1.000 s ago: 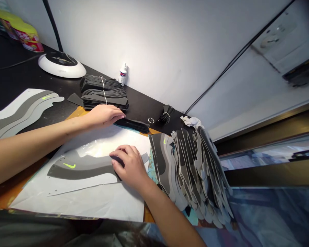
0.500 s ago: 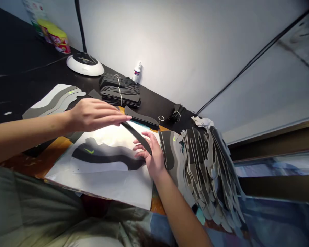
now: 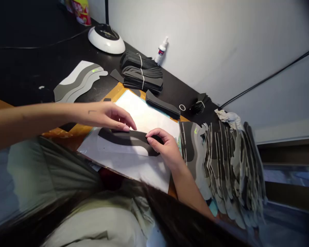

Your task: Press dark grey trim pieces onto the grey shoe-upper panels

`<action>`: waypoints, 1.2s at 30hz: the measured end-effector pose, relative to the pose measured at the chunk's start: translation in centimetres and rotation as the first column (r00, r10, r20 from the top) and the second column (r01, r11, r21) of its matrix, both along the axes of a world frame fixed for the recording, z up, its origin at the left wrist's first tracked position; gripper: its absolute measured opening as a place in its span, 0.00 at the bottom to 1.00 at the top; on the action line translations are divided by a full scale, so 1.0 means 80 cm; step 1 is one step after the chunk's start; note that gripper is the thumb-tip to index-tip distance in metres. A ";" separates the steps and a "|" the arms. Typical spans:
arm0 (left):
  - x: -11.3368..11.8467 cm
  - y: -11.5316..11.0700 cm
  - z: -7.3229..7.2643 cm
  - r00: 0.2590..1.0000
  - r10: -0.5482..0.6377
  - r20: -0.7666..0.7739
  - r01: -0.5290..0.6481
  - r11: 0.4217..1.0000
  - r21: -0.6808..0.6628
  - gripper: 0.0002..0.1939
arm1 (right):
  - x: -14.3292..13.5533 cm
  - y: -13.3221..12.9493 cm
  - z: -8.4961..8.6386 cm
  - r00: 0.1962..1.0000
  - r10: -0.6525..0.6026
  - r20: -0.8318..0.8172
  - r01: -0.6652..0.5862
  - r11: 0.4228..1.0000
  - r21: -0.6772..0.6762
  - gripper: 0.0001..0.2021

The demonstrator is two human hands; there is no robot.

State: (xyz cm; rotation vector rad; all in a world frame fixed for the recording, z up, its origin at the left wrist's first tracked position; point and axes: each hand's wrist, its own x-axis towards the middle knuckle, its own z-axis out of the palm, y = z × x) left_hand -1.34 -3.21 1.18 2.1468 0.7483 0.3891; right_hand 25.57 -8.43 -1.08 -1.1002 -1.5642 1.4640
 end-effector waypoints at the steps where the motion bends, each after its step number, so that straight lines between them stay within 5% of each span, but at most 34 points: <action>1: -0.002 0.007 0.003 0.997 -0.066 -0.034 0.060 0.986 -0.154 0.20 | -0.001 0.000 -0.001 0.999 -0.022 0.027 0.021 0.999 0.051 0.05; 3: -0.003 0.020 0.009 0.988 -0.145 -0.061 0.114 0.929 -0.353 0.23 | -0.004 -0.001 -0.002 0.994 -0.061 0.094 0.047 0.988 0.145 0.05; 10: 0.009 0.046 0.023 0.951 -0.297 -0.079 0.195 0.782 -0.593 0.29 | -0.010 -0.009 -0.005 0.976 -0.068 0.207 0.016 0.970 0.243 0.05; 24: -0.006 0.038 0.011 0.963 -0.263 -0.055 0.208 0.860 -0.467 0.13 | -0.019 -0.022 -0.005 0.931 -0.082 0.357 -0.032 0.953 0.302 0.03; 30: -0.004 0.037 0.012 0.934 -0.311 -0.176 0.224 0.892 -0.392 0.03 | -0.024 -0.027 -0.004 0.886 -0.113 0.450 -0.129 0.871 0.475 0.04; 36: -0.008 0.036 0.015 0.907 -0.315 -0.281 0.190 0.899 -0.395 0.03 | -0.032 -0.028 -0.007 0.875 -0.108 0.472 -0.148 0.868 0.473 0.04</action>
